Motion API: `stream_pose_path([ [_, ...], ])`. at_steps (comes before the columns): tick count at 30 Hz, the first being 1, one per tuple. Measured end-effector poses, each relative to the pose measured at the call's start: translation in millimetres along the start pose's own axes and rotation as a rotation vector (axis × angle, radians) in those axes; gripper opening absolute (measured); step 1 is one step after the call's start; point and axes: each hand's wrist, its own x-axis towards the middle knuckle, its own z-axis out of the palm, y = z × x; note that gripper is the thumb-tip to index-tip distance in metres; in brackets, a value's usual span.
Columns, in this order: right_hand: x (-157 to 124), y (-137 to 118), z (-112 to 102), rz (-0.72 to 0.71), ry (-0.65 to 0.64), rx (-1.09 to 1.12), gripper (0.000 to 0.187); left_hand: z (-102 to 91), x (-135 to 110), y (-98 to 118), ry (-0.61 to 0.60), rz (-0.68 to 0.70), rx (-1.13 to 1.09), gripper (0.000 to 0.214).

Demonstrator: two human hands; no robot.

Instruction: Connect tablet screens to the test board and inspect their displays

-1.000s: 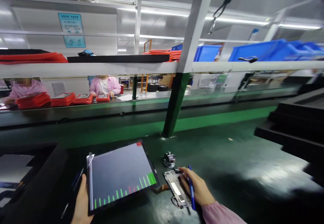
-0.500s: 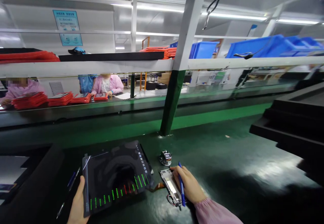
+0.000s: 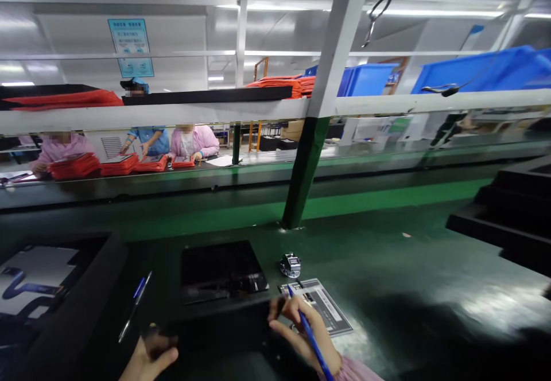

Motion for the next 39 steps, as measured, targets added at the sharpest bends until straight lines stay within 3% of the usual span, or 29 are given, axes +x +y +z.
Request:
stream_pose_path([
  [3,-13.0,4.8,-2.7,0.034,-0.068,0.059,0.047,-4.6,-10.7,-8.3,-0.176,0.303,0.213,0.025],
  [6,-24.7,5.8,-8.6,0.042,-0.123,0.009,0.039,-2.4,-16.8,1.4,-0.287,0.487,0.404,0.016],
  [8,-29.0,0.6,-9.5,0.072,-0.114,-0.079,0.036,-1.5,-18.7,15.1,-0.397,0.525,0.55,0.026],
  [11,-31.7,-9.2,-3.6,0.181,0.028,-0.101,0.034,-2.6,-19.5,35.6,-0.624,0.482,0.731,0.048],
  [13,-32.9,-11.9,3.7,0.26,0.109,-0.074,0.035,-3.4,-19.7,43.9,-0.67,0.443,0.818,0.067],
  [17,-33.4,-5.4,16.6,0.341,0.181,-0.137,0.043,1.5,-19.2,51.0,-0.57,0.352,0.859,0.087],
  [22,-29.4,11.3,24.4,0.343,0.202,-0.198,0.055,34.7,-10.2,71.0,-0.3,0.055,0.47,0.041],
  [24,-28.9,15.9,26.3,0.308,0.192,-0.253,0.056,54.3,-3.4,80.7,-0.238,-0.063,0.303,0.037],
  [29,-30.2,17.6,28.3,0.225,0.156,-0.353,0.055,93.1,15.6,85.8,-0.292,-0.183,-0.018,0.04],
  [34,-33.3,9.7,26.2,0.238,0.124,-0.315,0.053,107.8,23.5,75.2,-0.313,-0.211,-0.166,0.045],
  [37,-30.4,-0.2,21.1,0.238,0.219,-0.22,0.048,113.9,21.5,72.7,-0.251,-0.216,-0.168,0.041],
  [39,-22.3,-8.9,17.1,0.164,0.289,-0.223,0.049,119.1,18.8,73.8,-0.241,-0.222,-0.151,0.038],
])
